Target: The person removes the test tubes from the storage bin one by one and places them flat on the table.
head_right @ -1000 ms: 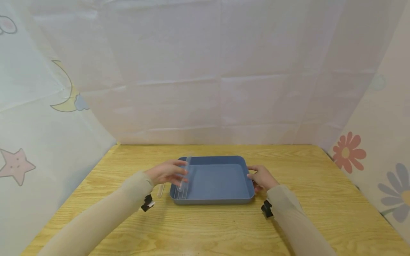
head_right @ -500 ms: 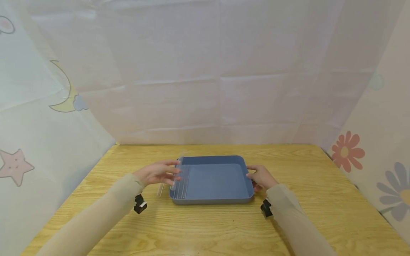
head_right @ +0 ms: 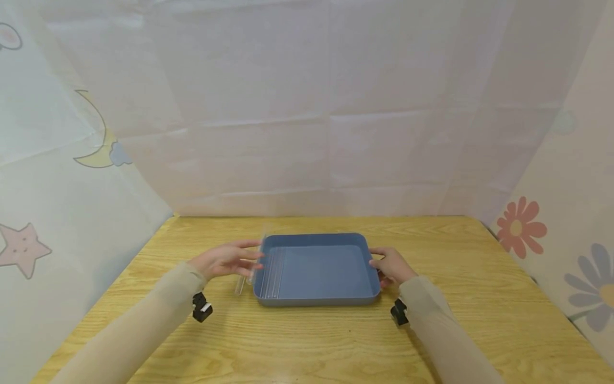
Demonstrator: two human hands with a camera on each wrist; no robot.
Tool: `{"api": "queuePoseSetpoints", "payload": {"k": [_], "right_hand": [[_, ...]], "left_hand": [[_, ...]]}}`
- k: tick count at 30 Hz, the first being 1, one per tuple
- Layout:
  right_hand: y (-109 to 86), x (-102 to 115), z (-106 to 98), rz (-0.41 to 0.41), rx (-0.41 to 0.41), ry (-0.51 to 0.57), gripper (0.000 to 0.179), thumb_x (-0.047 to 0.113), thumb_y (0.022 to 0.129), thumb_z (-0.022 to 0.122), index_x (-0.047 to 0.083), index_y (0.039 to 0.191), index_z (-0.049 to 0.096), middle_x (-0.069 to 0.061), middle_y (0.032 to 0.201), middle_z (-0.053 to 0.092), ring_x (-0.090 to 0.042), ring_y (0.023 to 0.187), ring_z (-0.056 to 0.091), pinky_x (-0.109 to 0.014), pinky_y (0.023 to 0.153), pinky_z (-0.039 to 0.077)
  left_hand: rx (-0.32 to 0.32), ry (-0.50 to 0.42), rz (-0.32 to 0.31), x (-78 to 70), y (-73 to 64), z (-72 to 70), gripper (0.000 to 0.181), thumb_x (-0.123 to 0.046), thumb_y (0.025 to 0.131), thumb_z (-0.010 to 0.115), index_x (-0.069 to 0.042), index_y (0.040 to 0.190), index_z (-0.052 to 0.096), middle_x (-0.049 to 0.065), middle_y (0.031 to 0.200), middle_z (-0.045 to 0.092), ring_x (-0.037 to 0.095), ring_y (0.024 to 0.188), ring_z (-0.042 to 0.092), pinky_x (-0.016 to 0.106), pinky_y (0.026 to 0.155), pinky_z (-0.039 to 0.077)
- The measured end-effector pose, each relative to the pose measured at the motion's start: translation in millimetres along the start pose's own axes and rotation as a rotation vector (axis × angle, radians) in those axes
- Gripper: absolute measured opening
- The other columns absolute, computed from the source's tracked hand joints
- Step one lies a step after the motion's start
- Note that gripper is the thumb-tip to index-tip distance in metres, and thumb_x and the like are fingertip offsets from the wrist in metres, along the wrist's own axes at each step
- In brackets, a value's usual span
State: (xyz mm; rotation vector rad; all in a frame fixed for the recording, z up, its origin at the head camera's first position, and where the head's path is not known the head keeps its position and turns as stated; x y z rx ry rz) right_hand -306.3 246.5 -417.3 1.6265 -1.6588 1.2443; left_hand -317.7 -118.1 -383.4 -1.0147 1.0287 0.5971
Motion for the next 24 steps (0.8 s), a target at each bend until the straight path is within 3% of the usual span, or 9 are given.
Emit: {"api": "queuePoseSetpoints", "payload": {"k": [7, 12, 15, 19, 24], "right_hand": [[0.0, 0.1, 0.0, -0.001, 0.003, 0.001, 0.051, 0.003, 0.102, 0.047, -0.009, 0.148, 0.030, -0.013, 0.082, 0.063, -0.017, 0.059, 0.054, -0.029, 0.048, 0.047], [-0.3, 0.3, 0.2, 0.000, 0.010, 0.007, 0.051, 0.003, 0.102, 0.047, -0.009, 0.148, 0.029, -0.013, 0.083, 0.063, -0.017, 0.060, 0.055, -0.029, 0.048, 0.048], [-0.4, 0.5, 0.0, 0.000, 0.012, 0.009, 0.051, 0.003, 0.102, 0.047, -0.009, 0.148, 0.029, -0.013, 0.083, 0.063, -0.017, 0.060, 0.055, -0.029, 0.048, 0.048], [-0.2, 0.5, -0.2, -0.002, 0.017, 0.015, 0.051, 0.003, 0.102, 0.046, -0.009, 0.148, 0.029, -0.013, 0.083, 0.063, -0.017, 0.060, 0.056, -0.029, 0.048, 0.048], [0.3, -0.5, -1.6, 0.014, 0.024, 0.035, 0.051, 0.003, 0.102, 0.046, -0.009, 0.148, 0.028, -0.014, 0.088, 0.064, -0.018, 0.063, 0.058, -0.028, 0.049, 0.048]], "left_hand": [[-0.015, -0.020, -0.010, 0.5, -2.3, -6.7, 0.063, 0.005, 0.099, 0.046, 0.000, 0.154, 0.016, 0.032, 0.145, 0.028, 0.022, 0.090, 0.063, 0.024, 0.065, 0.057], [-0.033, -0.033, -0.015, 1.2, -3.0, -12.2, 0.062, 0.005, 0.099, 0.048, -0.001, 0.153, 0.020, 0.021, 0.124, 0.045, 0.028, 0.100, 0.061, 0.027, 0.068, 0.058], [-0.034, -0.044, -0.015, 1.9, -4.0, -15.5, 0.062, 0.005, 0.099, 0.047, -0.001, 0.153, 0.019, 0.015, 0.115, 0.047, 0.029, 0.100, 0.061, 0.028, 0.070, 0.058], [-0.035, -0.047, -0.010, 2.9, -6.2, -19.9, 0.062, 0.005, 0.099, 0.047, -0.001, 0.153, 0.019, 0.017, 0.119, 0.045, 0.027, 0.098, 0.061, 0.028, 0.070, 0.058], [-0.035, -0.016, 0.000, 4.7, -11.1, -26.3, 0.061, 0.003, 0.100, 0.047, -0.001, 0.153, 0.018, 0.022, 0.127, 0.041, 0.040, 0.118, 0.052, 0.027, 0.072, 0.058]]}}
Point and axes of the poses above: each hand's wrist, its own y-axis towards the middle knuckle, its own z-axis out of the palm, x = y × z, the point moved 5 cm from there along y, towards the middle knuckle
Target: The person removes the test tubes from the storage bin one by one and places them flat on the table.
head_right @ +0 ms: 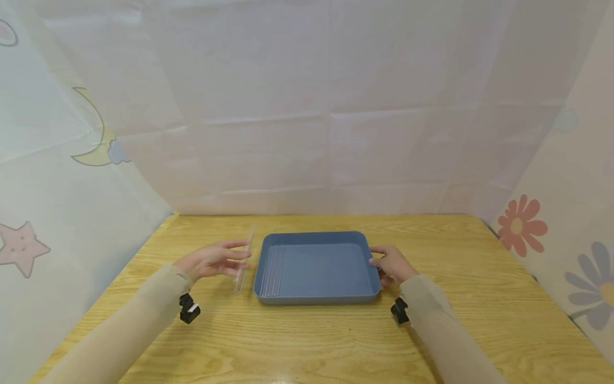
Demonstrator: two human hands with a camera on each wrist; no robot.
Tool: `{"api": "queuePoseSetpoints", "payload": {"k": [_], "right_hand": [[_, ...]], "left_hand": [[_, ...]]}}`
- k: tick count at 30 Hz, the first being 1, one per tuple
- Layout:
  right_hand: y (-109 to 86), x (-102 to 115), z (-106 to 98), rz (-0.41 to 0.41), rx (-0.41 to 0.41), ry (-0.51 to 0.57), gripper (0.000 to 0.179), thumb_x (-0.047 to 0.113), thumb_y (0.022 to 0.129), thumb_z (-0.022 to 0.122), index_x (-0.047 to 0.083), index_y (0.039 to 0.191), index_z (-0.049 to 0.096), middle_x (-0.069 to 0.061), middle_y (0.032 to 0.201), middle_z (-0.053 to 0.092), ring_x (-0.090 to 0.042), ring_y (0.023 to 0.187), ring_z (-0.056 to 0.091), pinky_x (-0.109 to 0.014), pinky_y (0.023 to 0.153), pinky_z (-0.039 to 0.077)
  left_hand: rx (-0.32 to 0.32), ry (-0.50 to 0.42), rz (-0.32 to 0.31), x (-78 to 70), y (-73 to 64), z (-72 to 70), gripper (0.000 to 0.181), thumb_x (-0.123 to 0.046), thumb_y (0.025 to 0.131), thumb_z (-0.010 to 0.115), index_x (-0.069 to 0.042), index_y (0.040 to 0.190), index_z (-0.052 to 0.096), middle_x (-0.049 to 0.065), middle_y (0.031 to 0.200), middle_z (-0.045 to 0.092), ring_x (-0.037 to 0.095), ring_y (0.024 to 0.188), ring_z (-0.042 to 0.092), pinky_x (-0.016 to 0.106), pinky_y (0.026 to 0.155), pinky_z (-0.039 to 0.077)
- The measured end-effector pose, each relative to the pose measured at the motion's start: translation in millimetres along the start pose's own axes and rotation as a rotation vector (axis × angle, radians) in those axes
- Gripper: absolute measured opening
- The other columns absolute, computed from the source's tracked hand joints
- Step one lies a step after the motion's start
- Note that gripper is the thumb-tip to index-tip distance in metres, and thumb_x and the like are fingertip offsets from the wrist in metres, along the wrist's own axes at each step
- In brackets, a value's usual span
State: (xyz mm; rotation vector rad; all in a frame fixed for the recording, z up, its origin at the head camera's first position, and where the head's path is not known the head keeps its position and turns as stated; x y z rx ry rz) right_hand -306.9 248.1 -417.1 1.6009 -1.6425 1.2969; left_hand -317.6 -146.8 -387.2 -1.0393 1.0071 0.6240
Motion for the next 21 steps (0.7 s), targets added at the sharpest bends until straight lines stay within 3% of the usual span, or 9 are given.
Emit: {"api": "queuePoseSetpoints", "payload": {"k": [3, 7, 12, 16, 21], "right_hand": [[0.9, -1.2, -1.5, 0.015, 0.003, 0.010, 0.052, 0.004, 0.102, 0.047, -0.008, 0.149, 0.027, -0.015, 0.094, 0.065, -0.018, 0.067, 0.061, -0.029, 0.050, 0.050], [2.6, -3.9, -3.3, 0.034, 0.009, 0.025, 0.054, 0.006, 0.102, 0.049, -0.007, 0.149, 0.027, -0.017, 0.102, 0.065, -0.019, 0.072, 0.063, -0.029, 0.052, 0.050], [4.9, -7.0, -4.7, 0.044, 0.022, 0.038, 0.056, 0.007, 0.101, 0.051, -0.005, 0.150, 0.026, -0.021, 0.111, 0.063, -0.020, 0.077, 0.064, -0.031, 0.055, 0.052], [7.8, -10.3, -6.7, 0.061, 0.031, 0.058, 0.057, 0.008, 0.101, 0.052, -0.003, 0.151, 0.027, -0.019, 0.109, 0.065, -0.020, 0.077, 0.065, -0.031, 0.056, 0.053], [10.0, -12.3, -8.4, 0.071, 0.047, 0.110, 0.057, 0.008, 0.101, 0.052, -0.003, 0.151, 0.027, -0.012, 0.099, 0.068, -0.019, 0.075, 0.065, -0.030, 0.056, 0.053]], "left_hand": [[-0.007, 0.005, 0.004, 1.9, -2.4, -5.5, 0.061, 0.003, 0.100, 0.047, -0.001, 0.154, 0.018, 0.020, 0.127, 0.040, 0.042, 0.124, 0.047, 0.026, 0.071, 0.058], [-0.012, 0.001, 0.002, 5.2, -4.3, -11.5, 0.062, 0.003, 0.100, 0.048, -0.001, 0.154, 0.017, 0.020, 0.128, 0.040, 0.039, 0.120, 0.051, 0.026, 0.070, 0.058], [-0.021, 0.030, 0.002, 7.1, -7.7, -17.1, 0.063, 0.002, 0.099, 0.049, 0.001, 0.154, 0.016, 0.027, 0.142, 0.031, 0.039, 0.120, 0.050, 0.025, 0.070, 0.058], [-0.032, 0.038, -0.001, 9.1, -10.0, -22.2, 0.063, 0.002, 0.099, 0.049, 0.000, 0.154, 0.016, 0.028, 0.148, 0.025, 0.042, 0.126, 0.046, 0.025, 0.071, 0.058], [-0.048, 0.034, -0.010, 12.6, -12.1, -29.2, 0.063, 0.002, 0.100, 0.048, 0.000, 0.154, 0.015, 0.031, 0.147, 0.024, 0.035, 0.115, 0.055, 0.026, 0.073, 0.058]]}}
Point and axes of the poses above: each hand's wrist, its own y-axis towards the middle knuckle, its own z-axis out of the palm, x = y × z, the point moved 5 cm from there along y, towards the middle knuckle
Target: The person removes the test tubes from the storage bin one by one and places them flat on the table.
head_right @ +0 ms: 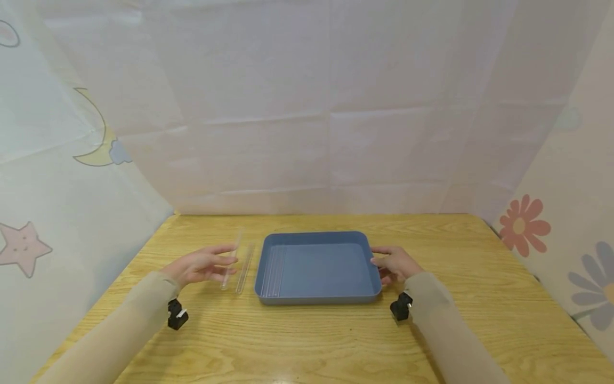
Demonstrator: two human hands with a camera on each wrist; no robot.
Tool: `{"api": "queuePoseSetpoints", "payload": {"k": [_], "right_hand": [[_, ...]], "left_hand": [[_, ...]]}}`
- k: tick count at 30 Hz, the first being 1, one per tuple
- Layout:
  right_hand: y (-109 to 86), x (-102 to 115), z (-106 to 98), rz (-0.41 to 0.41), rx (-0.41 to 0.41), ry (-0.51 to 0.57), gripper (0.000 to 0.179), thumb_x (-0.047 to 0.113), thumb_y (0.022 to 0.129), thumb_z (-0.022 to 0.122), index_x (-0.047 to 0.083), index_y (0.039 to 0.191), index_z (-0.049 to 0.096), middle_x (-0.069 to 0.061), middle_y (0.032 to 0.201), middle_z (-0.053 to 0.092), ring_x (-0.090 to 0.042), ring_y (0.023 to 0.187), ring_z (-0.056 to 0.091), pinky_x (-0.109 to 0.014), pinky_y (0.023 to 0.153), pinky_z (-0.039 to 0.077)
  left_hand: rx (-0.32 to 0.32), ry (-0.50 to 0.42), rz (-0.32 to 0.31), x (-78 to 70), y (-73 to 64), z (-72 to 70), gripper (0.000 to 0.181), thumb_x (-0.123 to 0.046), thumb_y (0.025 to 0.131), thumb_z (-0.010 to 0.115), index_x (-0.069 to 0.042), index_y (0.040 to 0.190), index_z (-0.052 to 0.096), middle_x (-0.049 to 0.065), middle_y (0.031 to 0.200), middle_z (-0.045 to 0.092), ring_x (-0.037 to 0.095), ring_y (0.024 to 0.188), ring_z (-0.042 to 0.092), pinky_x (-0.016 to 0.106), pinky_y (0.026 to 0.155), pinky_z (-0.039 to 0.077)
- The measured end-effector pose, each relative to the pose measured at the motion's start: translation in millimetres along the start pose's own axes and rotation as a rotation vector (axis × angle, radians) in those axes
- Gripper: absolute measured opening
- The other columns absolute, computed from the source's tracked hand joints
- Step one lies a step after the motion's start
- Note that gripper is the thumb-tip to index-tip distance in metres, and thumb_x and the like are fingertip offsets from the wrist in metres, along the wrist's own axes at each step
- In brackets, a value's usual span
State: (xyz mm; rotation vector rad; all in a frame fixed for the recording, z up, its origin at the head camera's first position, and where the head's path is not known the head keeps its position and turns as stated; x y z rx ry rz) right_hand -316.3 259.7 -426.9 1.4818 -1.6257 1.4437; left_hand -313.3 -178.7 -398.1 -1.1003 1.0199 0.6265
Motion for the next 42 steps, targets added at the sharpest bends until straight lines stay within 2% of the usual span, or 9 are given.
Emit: {"api": "queuePoseSetpoints", "payload": {"k": [3, 7, 16, 19, 24, 29, 35, 42], "right_hand": [[-0.6, 0.8, 0.6, -0.015, 0.019, 0.019, 0.057, 0.007, 0.101, 0.052, -0.004, 0.151, 0.025, -0.012, 0.102, 0.068, -0.019, 0.077, 0.066, -0.031, 0.057, 0.054], [-2.7, 1.3, 1.2, -0.023, 0.033, 0.035, 0.058, 0.007, 0.101, 0.052, -0.005, 0.151, 0.023, -0.014, 0.107, 0.066, -0.020, 0.078, 0.066, -0.031, 0.058, 0.055], [-1.6, 0.9, -0.1, -0.001, 0.024, 0.040, 0.059, 0.007, 0.101, 0.052, -0.004, 0.151, 0.023, -0.017, 0.113, 0.063, -0.019, 0.081, 0.066, -0.030, 0.060, 0.055], [-1.4, 1.3, 0.1, 0.013, 0.014, 0.042, 0.059, 0.007, 0.101, 0.052, -0.003, 0.151, 0.023, -0.016, 0.112, 0.063, -0.018, 0.081, 0.066, -0.030, 0.059, 0.055], [-2.8, 2.8, 0.7, 0.012, 0.014, 0.034, 0.059, 0.007, 0.101, 0.053, -0.004, 0.151, 0.024, -0.021, 0.117, 0.062, -0.019, 0.083, 0.066, -0.030, 0.060, 0.055], [-2.9, 2.8, 1.2, 0.006, 0.019, 0.037, 0.059, 0.007, 0.100, 0.053, -0.004, 0.151, 0.024, -0.022, 0.118, 0.062, -0.020, 0.085, 0.067, -0.031, 0.061, 0.056], [-3.0, 2.6, 2.3, -0.005, 0.031, 0.040, 0.059, 0.006, 0.101, 0.052, -0.004, 0.151, 0.023, -0.023, 0.120, 0.060, -0.021, 0.086, 0.067, -0.032, 0.063, 0.057], [-2.9, 2.3, 2.2, -0.001, 0.025, 0.035, 0.059, 0.007, 0.101, 0.052, -0.003, 0.152, 0.024, -0.025, 0.124, 0.057, -0.021, 0.087, 0.066, -0.034, 0.065, 0.057]], "left_hand": [[-0.016, 0.007, -0.003, 2.5, 0.2, -4.7, 0.063, 0.001, 0.100, 0.048, 0.000, 0.154, 0.016, 0.031, 0.148, 0.022, 0.031, 0.110, 0.058, 0.026, 0.072, 0.058], [-0.020, 0.022, -0.004, 4.4, 0.8, -9.1, 0.064, 0.000, 0.101, 0.048, 0.000, 0.154, 0.014, 0.030, 0.149, 0.021, 0.033, 0.112, 0.057, 0.024, 0.070, 0.058], [-0.039, 0.025, -0.025, 5.2, 1.4, -12.7, 0.065, -0.002, 0.100, 0.050, -0.002, 0.155, 0.014, 0.027, 0.144, 0.029, 0.023, 0.099, 0.061, 0.024, 0.069, 0.057], [-0.051, 0.042, -0.030, 6.0, 3.2, -14.1, 0.065, -0.003, 0.100, 0.050, -0.003, 0.155, 0.015, 0.027, 0.145, 0.029, 0.024, 0.101, 0.062, 0.024, 0.069, 0.057], [-0.072, 0.042, -0.039, 8.4, 6.0, -18.3, 0.064, -0.002, 0.100, 0.050, -0.003, 0.155, 0.016, 0.027, 0.146, 0.029, 0.026, 0.104, 0.061, 0.025, 0.069, 0.058], [-0.097, 0.037, -0.051, 11.1, 9.8, -21.9, 0.063, -0.002, 0.100, 0.051, -0.002, 0.154, 0.019, 0.025, 0.137, 0.038, 0.024, 0.098, 0.062, 0.026, 0.067, 0.058], [-0.137, 0.100, -0.063, 13.1, 15.3, -25.8, 0.061, -0.003, 0.099, 0.054, -0.001, 0.152, 0.024, 0.015, 0.119, 0.051, 0.020, 0.092, 0.057, 0.028, 0.071, 0.058], [-0.175, 0.187, -0.066, 13.3, 18.8, -29.1, 0.060, -0.004, 0.099, 0.055, -0.001, 0.152, 0.026, 0.016, 0.119, 0.055, 0.021, 0.091, 0.056, 0.030, 0.075, 0.058]]}}
Point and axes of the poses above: each hand's wrist, its own y-axis towards the middle knuckle, its own z-axis out of the palm, x = y × z, the point moved 5 cm from there along y, towards the middle knuckle
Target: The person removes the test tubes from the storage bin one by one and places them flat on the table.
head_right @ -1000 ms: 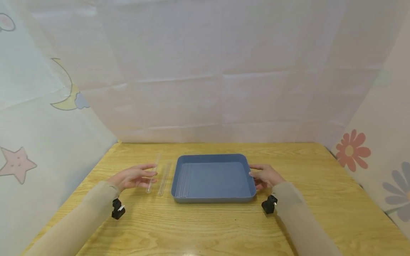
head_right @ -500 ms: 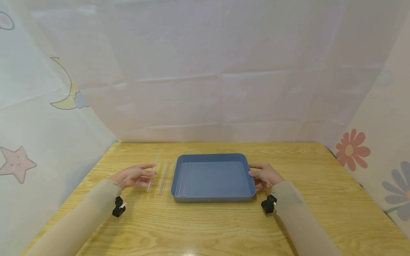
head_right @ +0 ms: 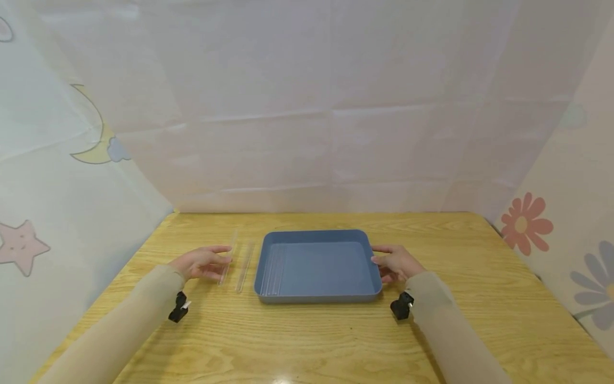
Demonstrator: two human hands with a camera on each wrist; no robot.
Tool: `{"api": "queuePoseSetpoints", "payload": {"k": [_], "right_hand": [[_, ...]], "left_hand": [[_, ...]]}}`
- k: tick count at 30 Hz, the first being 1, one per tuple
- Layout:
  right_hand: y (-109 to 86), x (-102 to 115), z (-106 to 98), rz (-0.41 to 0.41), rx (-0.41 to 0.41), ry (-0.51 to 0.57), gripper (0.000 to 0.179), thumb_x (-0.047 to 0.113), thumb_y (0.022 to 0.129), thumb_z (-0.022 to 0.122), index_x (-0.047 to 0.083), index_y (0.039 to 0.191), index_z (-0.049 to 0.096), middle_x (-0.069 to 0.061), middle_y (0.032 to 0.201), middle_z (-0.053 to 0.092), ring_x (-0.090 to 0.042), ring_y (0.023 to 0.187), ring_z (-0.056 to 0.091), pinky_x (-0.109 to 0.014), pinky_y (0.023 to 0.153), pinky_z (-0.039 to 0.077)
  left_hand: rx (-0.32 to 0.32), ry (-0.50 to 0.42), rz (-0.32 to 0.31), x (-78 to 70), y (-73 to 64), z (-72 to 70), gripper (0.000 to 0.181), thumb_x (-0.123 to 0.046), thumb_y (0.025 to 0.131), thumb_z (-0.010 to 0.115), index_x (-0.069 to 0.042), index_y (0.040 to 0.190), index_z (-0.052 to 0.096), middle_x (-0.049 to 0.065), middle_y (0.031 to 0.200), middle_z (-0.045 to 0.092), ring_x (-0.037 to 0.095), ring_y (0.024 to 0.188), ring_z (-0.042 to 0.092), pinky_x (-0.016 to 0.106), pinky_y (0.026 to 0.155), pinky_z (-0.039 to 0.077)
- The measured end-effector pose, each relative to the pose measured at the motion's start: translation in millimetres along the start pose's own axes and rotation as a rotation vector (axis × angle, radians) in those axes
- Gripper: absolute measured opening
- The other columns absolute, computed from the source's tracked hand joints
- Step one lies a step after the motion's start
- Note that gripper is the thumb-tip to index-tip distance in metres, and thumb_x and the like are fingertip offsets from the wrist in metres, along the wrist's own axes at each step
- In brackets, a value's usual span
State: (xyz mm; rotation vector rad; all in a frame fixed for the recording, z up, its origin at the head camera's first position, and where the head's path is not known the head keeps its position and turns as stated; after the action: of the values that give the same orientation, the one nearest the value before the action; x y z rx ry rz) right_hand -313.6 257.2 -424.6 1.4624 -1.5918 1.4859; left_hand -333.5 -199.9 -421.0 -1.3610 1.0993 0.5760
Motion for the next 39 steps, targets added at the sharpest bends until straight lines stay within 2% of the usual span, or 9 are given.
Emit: {"api": "queuePoseSetpoints", "payload": {"k": [9, 16, 25, 28, 35, 39], "right_hand": [[-1.3, 1.2, 0.8, -0.001, 0.004, 0.003, 0.059, 0.007, 0.101, 0.051, -0.003, 0.152, 0.023, -0.024, 0.122, 0.058, -0.021, 0.086, 0.067, -0.035, 0.066, 0.058], [-1.6, 1.6, -0.9, -0.008, 0.003, -0.002, 0.058, 0.008, 0.101, 0.052, -0.004, 0.151, 0.024, -0.021, 0.116, 0.064, -0.021, 0.086, 0.068, -0.035, 0.065, 0.057], [0.9, -1.3, -0.5, -0.005, 0.007, -0.006, 0.059, 0.008, 0.101, 0.052, -0.004, 0.151, 0.024, -0.021, 0.116, 0.064, -0.022, 0.088, 0.068, -0.036, 0.066, 0.057], [1.7, -2.3, -0.5, -0.003, 0.007, -0.003, 0.059, 0.008, 0.101, 0.052, -0.004, 0.151, 0.023, -0.019, 0.114, 0.065, -0.022, 0.088, 0.068, -0.036, 0.065, 0.057], [1.5, -2.0, -1.0, -0.010, 0.010, 0.006, 0.059, 0.007, 0.101, 0.052, -0.005, 0.151, 0.023, -0.018, 0.113, 0.065, -0.022, 0.087, 0.068, -0.036, 0.065, 0.057], [0.8, -1.1, -1.1, -0.013, 0.011, 0.007, 0.059, 0.007, 0.101, 0.051, -0.005, 0.151, 0.023, -0.018, 0.113, 0.065, -0.022, 0.087, 0.068, -0.036, 0.065, 0.057]], "left_hand": [[-0.075, 0.099, 0.023, -2.1, 0.0, 2.5, 0.057, 0.002, 0.096, 0.055, 0.007, 0.147, 0.031, 0.014, 0.104, 0.061, 0.017, 0.075, 0.056, 0.034, 0.071, 0.058], [-0.122, 0.183, 0.037, -2.5, 0.7, 4.3, 0.057, 0.003, 0.094, 0.058, 0.009, 0.145, 0.034, 0.016, 0.105, 0.059, 0.019, 0.074, 0.054, 0.032, 0.066, 0.058], [-0.182, 0.247, 0.057, -4.4, 0.3, 9.3, 0.055, 0.006, 0.092, 0.058, 0.011, 0.142, 0.037, 0.019, 0.105, 0.060, 0.019, 0.069, 0.049, 0.027, 0.054, 0.049], [-0.190, 0.269, 0.058, -4.6, 0.4, 10.6, 0.054, 0.006, 0.091, 0.059, 0.011, 0.141, 0.038, 0.018, 0.101, 0.060, 0.017, 0.066, 0.048, 0.027, 0.053, 0.047], [-0.193, 0.289, 0.063, -3.6, 6.2, 11.7, 0.053, 0.007, 0.090, 0.060, 0.013, 0.139, 0.040, 0.007, 0.078, 0.055, 0.012, 0.055, 0.042, 0.024, 0.049, 0.043], [-0.191, 0.285, 0.059, -4.1, 8.3, 11.7, 0.056, 0.007, 0.089, 0.061, 0.014, 0.139, 0.038, 0.007, 0.076, 0.053, 0.012, 0.052, 0.038, 0.023, 0.047, 0.040]]}}
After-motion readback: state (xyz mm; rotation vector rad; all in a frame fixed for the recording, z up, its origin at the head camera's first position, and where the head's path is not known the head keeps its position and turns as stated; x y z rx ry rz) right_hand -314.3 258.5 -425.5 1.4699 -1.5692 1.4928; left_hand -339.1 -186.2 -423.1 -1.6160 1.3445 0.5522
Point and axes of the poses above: each hand's wrist, its own y-axis towards the middle knuckle, its own z-axis out of the palm, x = y × z, the point moved 5 cm from there along y, towards the middle knuckle
